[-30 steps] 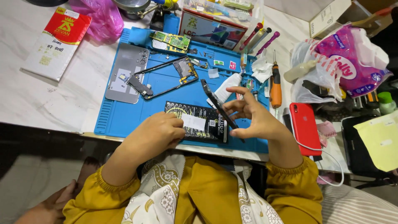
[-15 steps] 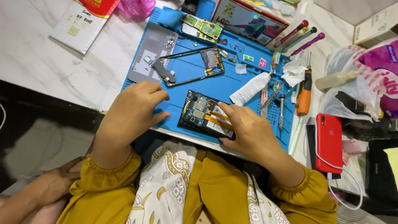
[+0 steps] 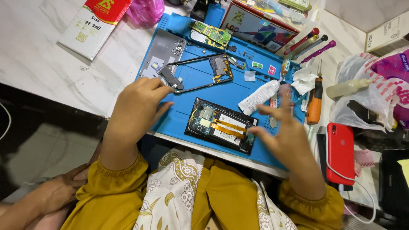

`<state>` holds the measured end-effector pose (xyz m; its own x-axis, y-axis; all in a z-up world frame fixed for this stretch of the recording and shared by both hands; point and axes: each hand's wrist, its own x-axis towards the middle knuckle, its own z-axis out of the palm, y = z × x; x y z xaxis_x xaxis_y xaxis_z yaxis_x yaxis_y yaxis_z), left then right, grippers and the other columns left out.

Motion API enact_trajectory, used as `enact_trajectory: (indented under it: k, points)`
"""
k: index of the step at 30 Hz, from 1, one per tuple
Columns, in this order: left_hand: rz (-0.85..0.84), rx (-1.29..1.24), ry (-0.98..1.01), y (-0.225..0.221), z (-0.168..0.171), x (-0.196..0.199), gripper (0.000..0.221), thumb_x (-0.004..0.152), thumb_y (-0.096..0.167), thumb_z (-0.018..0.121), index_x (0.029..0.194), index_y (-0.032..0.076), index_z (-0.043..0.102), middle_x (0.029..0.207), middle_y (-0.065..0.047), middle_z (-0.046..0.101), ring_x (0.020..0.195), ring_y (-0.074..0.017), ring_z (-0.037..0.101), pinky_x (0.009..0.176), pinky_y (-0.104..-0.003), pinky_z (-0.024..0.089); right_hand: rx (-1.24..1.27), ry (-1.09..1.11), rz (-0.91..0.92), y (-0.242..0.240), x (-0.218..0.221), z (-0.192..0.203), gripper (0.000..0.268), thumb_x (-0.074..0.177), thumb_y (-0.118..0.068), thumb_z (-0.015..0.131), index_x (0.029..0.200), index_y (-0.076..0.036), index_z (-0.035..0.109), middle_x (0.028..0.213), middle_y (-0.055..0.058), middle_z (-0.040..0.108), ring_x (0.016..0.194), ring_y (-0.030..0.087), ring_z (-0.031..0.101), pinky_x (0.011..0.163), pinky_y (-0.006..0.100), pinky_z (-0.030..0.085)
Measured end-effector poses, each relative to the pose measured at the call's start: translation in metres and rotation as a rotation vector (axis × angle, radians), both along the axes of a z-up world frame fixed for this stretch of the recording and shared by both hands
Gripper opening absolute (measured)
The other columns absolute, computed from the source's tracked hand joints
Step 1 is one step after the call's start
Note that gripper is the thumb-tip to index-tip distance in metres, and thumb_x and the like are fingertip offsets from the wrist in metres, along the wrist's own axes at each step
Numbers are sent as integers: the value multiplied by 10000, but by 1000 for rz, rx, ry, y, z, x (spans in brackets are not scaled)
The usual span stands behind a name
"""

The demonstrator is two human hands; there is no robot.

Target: Assembling internal components of a mobile phone and connecting ribbon cables on a repair bench

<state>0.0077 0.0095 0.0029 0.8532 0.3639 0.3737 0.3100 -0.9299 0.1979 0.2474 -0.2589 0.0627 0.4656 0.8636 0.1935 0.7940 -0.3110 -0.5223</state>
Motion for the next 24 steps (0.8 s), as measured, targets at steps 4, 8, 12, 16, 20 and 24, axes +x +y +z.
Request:
enact_trajectory:
  k: [4,8,12,16,20,24]
  points:
    - [104,35,-42,5,8,4,342,804,256,873,1099,152,735,1028,-49,647,891,-290,609,747,-401,517,363,26,-79,-37,41,20,809,1322,-154,545,1702,-276,-159,1516,364,749,1330,377,789,1262,459,625]
    - [138,25,-113,15,1,13,401,802,184,824,1190,146,733,1212,-99,635,1058,-332,583,824,-461,536,266,-29,-27,-8,12,46,634,1139,11,605,1635,-135,237,1327,250,718,1207,307,716,845,356,535]
    - [126,49,-183,19,-13,23,337,857,10,686,1151,160,755,1245,-116,625,1076,-355,558,794,-483,527,79,-381,343,35,6,39,377,1001,-59,699,1367,-2,625,1219,169,705,1056,350,655,973,454,510]
    - [133,23,-178,22,-26,32,417,884,-17,605,1223,191,729,1275,-143,578,1113,-377,526,803,-495,515,41,-425,491,87,23,9,322,987,-77,707,1304,-41,665,1190,139,698,1013,365,620,873,479,515]
    - [140,116,-238,24,-26,31,180,886,63,742,988,206,782,1174,-78,594,1154,-292,549,870,-375,516,-48,-401,535,131,30,-19,260,871,-113,780,1127,-135,743,1059,73,713,977,313,668,830,435,531]
    - [150,110,-211,30,-29,31,150,873,94,768,961,216,772,1155,-52,604,1163,-268,540,920,-379,478,-148,-356,578,155,21,-25,274,841,-92,802,1110,-116,757,1007,85,722,957,293,685,823,410,532]
